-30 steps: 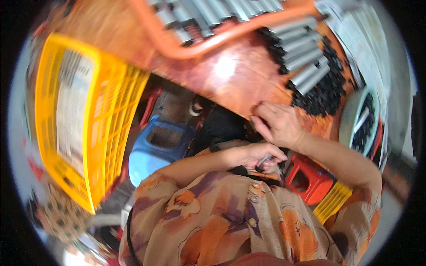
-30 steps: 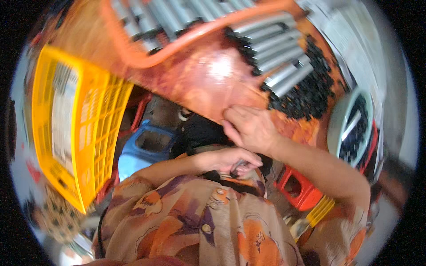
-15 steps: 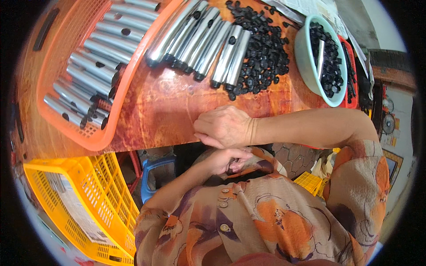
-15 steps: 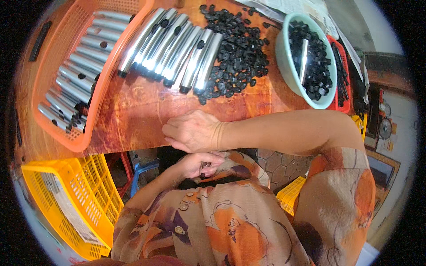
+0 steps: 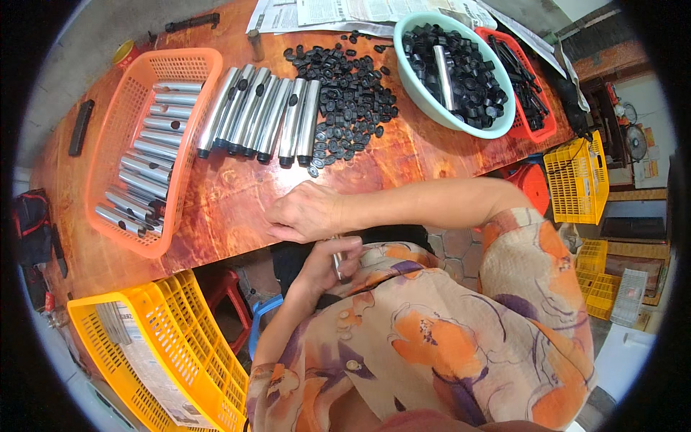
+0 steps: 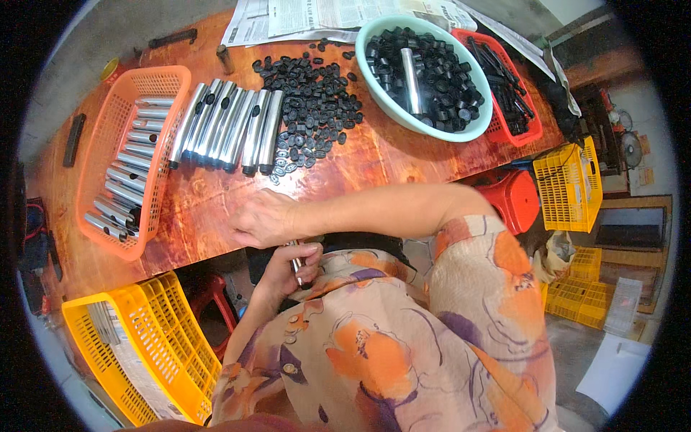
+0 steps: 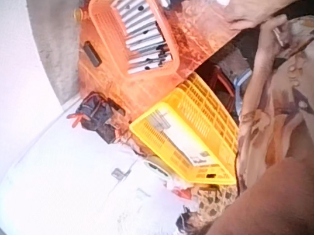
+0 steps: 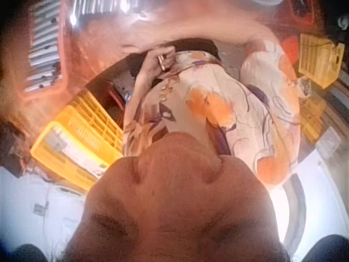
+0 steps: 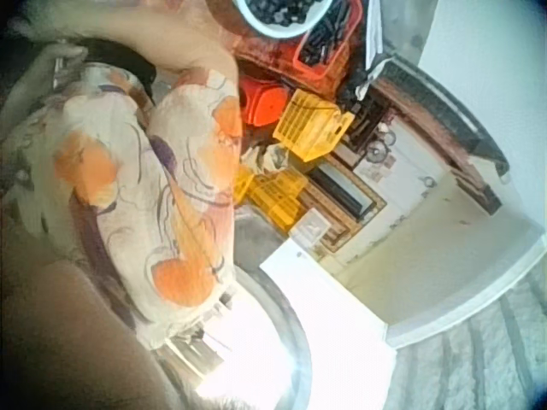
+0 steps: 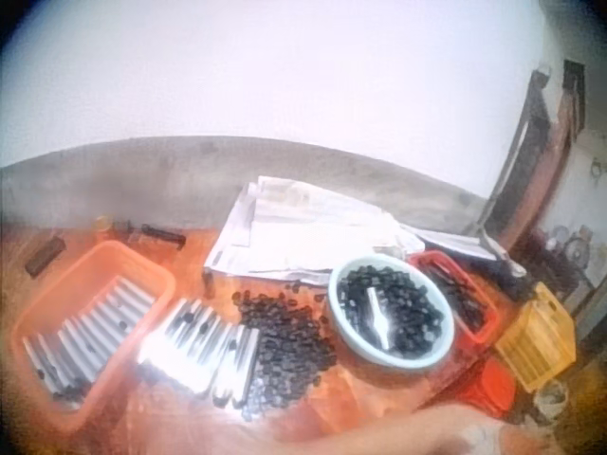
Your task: The person repeatedly picks up a silver cylindrical marker body and a black cap, then presses the cap onto the body. The assembled markers are placed into a light blue bowl on the table. The person continues this repetitive assembly process throughout the clip.
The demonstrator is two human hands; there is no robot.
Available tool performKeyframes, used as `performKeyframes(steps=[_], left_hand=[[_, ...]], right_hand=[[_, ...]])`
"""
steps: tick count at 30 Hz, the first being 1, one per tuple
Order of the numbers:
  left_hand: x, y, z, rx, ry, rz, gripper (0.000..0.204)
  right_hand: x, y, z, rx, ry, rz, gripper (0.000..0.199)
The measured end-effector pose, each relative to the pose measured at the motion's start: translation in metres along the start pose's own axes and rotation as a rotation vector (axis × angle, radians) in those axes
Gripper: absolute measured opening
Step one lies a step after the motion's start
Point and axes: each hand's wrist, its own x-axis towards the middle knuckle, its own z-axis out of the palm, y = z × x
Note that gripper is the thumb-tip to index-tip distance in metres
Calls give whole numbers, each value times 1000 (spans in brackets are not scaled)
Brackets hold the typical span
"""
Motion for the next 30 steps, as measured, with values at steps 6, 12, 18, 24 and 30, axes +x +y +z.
performKeyframes(steps=[6, 12, 18, 24, 30], left_hand=[[-7, -19, 16, 210, 380, 138, 19], [-8, -13, 21, 319, 234, 286, 42], [1, 11, 48, 299, 161, 383, 74], [28, 34, 46, 123, 56, 489, 44], [64, 47, 36, 141, 15, 576, 35]], right_hand=[[-38, -11, 0, 85, 578, 4, 10], [-107, 25, -30, 95, 912, 515, 6], [-141, 57, -71, 298, 1083, 723, 10], [-168, 48, -150, -222, 1189, 662, 10], [-184, 100, -204, -627, 749, 798, 17]])
